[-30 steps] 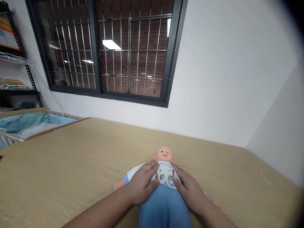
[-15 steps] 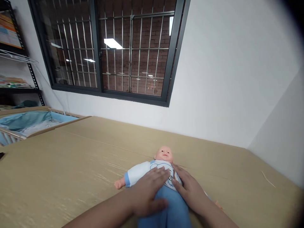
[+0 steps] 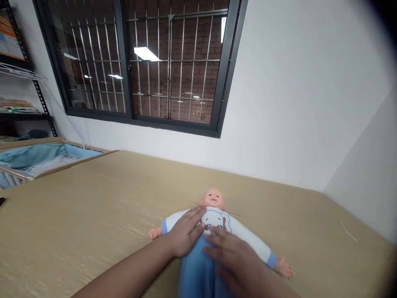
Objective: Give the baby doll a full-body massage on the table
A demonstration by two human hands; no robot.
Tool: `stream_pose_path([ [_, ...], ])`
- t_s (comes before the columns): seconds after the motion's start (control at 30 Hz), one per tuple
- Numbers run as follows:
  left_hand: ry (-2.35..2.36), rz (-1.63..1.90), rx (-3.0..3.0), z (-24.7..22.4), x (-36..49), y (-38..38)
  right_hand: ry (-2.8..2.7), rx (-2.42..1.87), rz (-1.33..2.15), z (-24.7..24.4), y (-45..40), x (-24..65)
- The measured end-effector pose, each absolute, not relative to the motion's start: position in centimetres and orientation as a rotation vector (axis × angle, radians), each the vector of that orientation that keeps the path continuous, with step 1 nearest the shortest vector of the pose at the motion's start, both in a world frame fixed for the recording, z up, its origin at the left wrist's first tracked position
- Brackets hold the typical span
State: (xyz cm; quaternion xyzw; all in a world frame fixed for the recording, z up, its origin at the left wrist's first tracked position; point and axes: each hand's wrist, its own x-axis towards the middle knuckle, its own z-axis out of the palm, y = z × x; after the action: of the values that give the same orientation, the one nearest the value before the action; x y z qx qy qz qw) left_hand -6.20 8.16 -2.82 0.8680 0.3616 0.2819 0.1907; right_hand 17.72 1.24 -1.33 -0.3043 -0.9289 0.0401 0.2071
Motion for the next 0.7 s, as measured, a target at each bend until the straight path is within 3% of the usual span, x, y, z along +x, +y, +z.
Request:
stream_pose_path([
  [0.13,1.007,0.746,2.479,-3.2,-6.4,8.3,-2.758,-0.567,0.202,-1.5,0.6,16.0],
  [0.37,0.970,0.688,2.544,-3.2,-6.3,8.4,-2.531,-1.124,0.272,-0.7,2.4,19.1],
  [0.7,0.997,0.811,2.480,-2.9,-6.5,7.8,-2.079,-1.472,0.555,-2.8,5.1,21.5],
])
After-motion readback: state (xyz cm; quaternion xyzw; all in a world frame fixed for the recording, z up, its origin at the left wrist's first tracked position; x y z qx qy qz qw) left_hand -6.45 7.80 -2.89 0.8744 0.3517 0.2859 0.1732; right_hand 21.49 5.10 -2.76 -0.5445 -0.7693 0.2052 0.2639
